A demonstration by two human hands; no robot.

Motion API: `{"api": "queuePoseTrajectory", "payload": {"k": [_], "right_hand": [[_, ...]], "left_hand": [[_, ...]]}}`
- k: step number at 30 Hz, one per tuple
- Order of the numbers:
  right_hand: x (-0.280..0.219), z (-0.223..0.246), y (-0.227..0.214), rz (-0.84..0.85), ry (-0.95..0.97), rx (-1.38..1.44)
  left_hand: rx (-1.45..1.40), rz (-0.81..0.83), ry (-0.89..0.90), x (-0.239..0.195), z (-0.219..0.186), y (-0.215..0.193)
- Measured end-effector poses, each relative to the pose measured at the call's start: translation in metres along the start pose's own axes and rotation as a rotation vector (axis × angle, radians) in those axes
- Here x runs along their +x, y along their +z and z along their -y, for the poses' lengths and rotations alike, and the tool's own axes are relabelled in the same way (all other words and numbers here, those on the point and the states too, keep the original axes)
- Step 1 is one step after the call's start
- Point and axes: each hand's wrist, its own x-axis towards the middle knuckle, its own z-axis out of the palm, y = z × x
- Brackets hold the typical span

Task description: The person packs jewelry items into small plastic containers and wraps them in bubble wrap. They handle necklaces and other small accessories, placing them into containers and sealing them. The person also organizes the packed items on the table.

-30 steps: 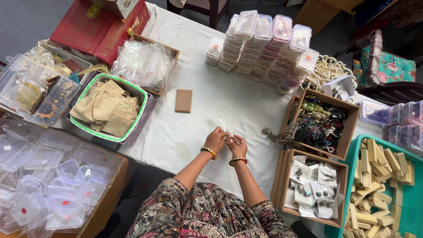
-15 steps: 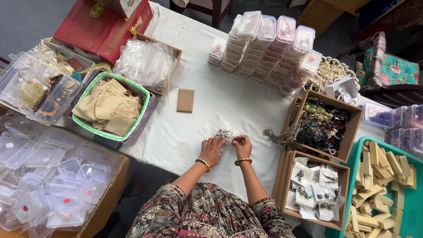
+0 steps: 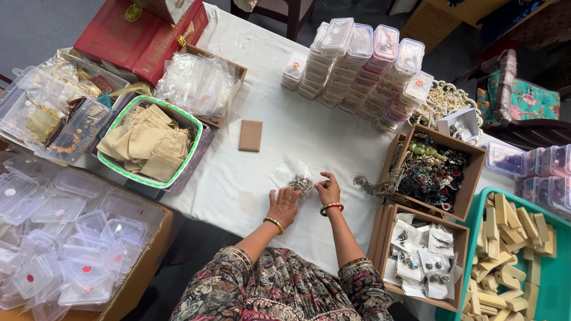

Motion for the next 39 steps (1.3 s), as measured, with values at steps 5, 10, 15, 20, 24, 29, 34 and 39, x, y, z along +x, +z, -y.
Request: {"api": "queuePoseTrajectory", "payload": {"k": [5, 10, 15, 20, 24, 29, 34, 39], "right_hand": [[-0.013, 0.048, -0.007, 0.064, 0.181, 0.253], [-0.017, 0.074, -0.019, 0.106, 0.232, 0.45], [-0.017, 0.087, -0.033, 0.066, 0.33, 0.65], [-0.023, 0.119, -0.056, 0.078, 0.256, 0.624], [-0.006, 0.087, -0.078, 0.089, 0.008, 0.533], [-0.046, 0.149, -0.088, 0.057, -0.222, 0.133], [-0.02, 0.075, -0.062, 0.315, -0.078, 0.282], [-0.017, 0.057, -0.039, 0.203, -0.094, 0.574]], "left_hand": [[-0.159, -0.165, -0.144, 0.0, 0.005, -0.019], [-0.121, -0.435, 0.018, 0.009, 0.016, -0.011], [-0.15, -0.271, 0.088, 0.012, 0.001, -0.039], [-0.637, -0.478, 0.022, 0.035, -0.02, -0.057], [-0.868, -0.587, 0.075, 0.052, -0.031, -0.108], [-1.39, -0.256, -0.029, 0.08, -0.016, -0.112], [-1.606, -0.112, -0.025, 0.091, 0.0, -0.117], [-1.236, -0.112, -0.142, 0.088, 0.019, -0.091]]}}
